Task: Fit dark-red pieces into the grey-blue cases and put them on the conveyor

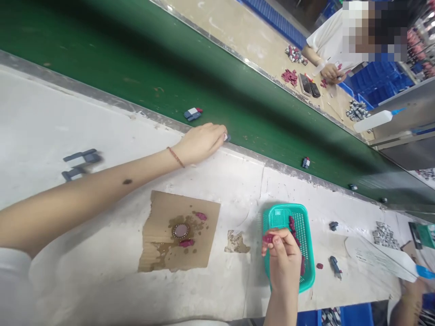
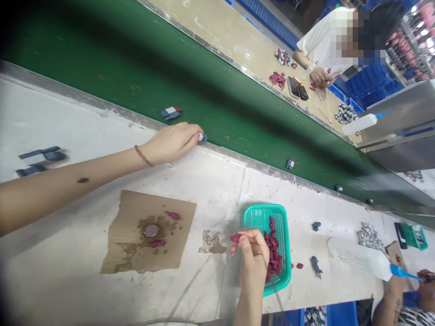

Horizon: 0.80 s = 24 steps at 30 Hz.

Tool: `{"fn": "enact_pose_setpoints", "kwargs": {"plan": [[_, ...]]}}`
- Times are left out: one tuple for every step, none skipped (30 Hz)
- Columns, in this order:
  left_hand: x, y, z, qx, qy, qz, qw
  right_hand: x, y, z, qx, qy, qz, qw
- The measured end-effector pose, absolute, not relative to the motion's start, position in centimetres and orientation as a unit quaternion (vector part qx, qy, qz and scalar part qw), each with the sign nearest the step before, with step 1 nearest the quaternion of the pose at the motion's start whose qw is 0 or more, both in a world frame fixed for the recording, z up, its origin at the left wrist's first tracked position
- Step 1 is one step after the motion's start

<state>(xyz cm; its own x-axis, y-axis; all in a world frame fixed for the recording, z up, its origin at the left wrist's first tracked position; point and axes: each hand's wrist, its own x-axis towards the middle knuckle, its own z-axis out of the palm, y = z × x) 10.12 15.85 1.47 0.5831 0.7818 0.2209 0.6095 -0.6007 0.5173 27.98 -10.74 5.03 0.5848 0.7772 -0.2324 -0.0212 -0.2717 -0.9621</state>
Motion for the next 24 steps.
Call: {"fn": "enact_pose_setpoints", "kwargs": {"plan": [[9.4, 15.0, 1.9, 0.836, 0.412, 0.238, 0.273, 27.3, -10.4, 4.9, -0.704, -0.280, 0.377, 0.534], [8.6, 14.1, 2.3, 0.798, 0.419, 0.247, 0.357, 26.6, -10.0, 4.7, -0.701, -0.292, 0.387, 0.524], [7.7, 13.1, 2.7, 0.754, 0.422, 0.246, 0.439, 25.9, -9.6, 4.4, -0.697, -0.305, 0.399, 0.512], [6.8, 12.1, 3.0, 0.709, 0.421, 0.239, 0.513, 25.1, -9.1, 4.2, -0.694, -0.320, 0.412, 0.497], [6.0, 11.1, 3.2, 0.664, 0.419, 0.229, 0.575, 24.4, -8.7, 3.9, -0.690, -0.338, 0.424, 0.479], [5.2, 10.1, 3.4, 0.623, 0.417, 0.219, 0.624, 23.6, -8.3, 3.6, -0.688, -0.362, 0.433, 0.457], [4.4, 9.1, 3.5, 0.584, 0.417, 0.211, 0.664, 22.9, -7.9, 3.4, -0.686, -0.392, 0.434, 0.433], [3.6, 8.2, 3.5, 0.546, 0.419, 0.205, 0.696, 22.1, -7.6, 3.1, -0.683, -0.427, 0.429, 0.408], [3.0, 7.4, 3.5, 0.509, 0.423, 0.199, 0.723, 21.4, -7.2, 2.9, -0.676, -0.468, 0.420, 0.384], [2.4, 6.6, 3.4, 0.472, 0.428, 0.196, 0.746, 20.7, -6.9, 2.7, -0.666, -0.509, 0.407, 0.361], [1.8, 5.9, 3.3, 0.436, 0.433, 0.199, 0.763, 20.0, -6.6, 2.4, -0.653, -0.550, 0.393, 0.343], [1.4, 5.3, 3.2, 0.402, 0.439, 0.207, 0.776, 19.4, -6.3, 2.2, -0.637, -0.588, 0.376, 0.328], [1.0, 4.8, 3.1, 0.371, 0.446, 0.222, 0.784, 18.9, -6.1, 2.0, -0.619, -0.623, 0.357, 0.316], [0.7, 4.3, 3.0, 0.342, 0.453, 0.241, 0.787, 18.4, -5.8, 1.8, -0.601, -0.657, 0.336, 0.306], [0.5, 3.9, 2.9, 0.314, 0.459, 0.263, 0.788, 18.0, -5.7, 1.6, -0.582, -0.690, 0.312, 0.297], [0.3, 3.6, 2.8, 0.289, 0.465, 0.281, 0.788, 17.7, -5.5, 1.3, -0.564, -0.720, 0.284, 0.288], [0.1, 3.4, 2.7, 0.270, 0.468, 0.293, 0.789, 17.4, -5.4, 1.1, -0.548, -0.746, 0.256, 0.278], [0.0, 3.1, 2.6, 0.257, 0.469, 0.295, 0.792, 17.2, -5.4, 0.8, -0.537, -0.766, 0.228, 0.268], [-0.1, 2.9, 2.5, 0.249, 0.466, 0.289, 0.798, 17.0, -5.4, 0.6, -0.530, -0.781, 0.202, 0.259], [-0.1, 2.8, 2.4, 0.246, 0.463, 0.282, 0.804, 16.9, -5.5, 0.5, -0.528, -0.792, 0.178, 0.251], [-0.2, 2.6, 2.3, 0.249, 0.461, 0.281, 0.804, 16.9, -5.6, 0.3, -0.527, -0.799, 0.158, 0.242], [-0.2, 2.5, 2.2, 0.259, 0.463, 0.289, 0.797, 16.8, -5.7, 0.2, -0.527, -0.805, 0.143, 0.234], [-0.1, 2.4, 2.1, 0.276, 0.469, 0.304, 0.782, 16.8, -5.8, 0.2, -0.526, -0.810, 0.131, 0.226], [-0.1, 2.3, 2.0, 0.299, 0.477, 0.320, 0.762, 16.7, -5.8, 0.1, -0.524, -0.814, 0.122, 0.219]]}}
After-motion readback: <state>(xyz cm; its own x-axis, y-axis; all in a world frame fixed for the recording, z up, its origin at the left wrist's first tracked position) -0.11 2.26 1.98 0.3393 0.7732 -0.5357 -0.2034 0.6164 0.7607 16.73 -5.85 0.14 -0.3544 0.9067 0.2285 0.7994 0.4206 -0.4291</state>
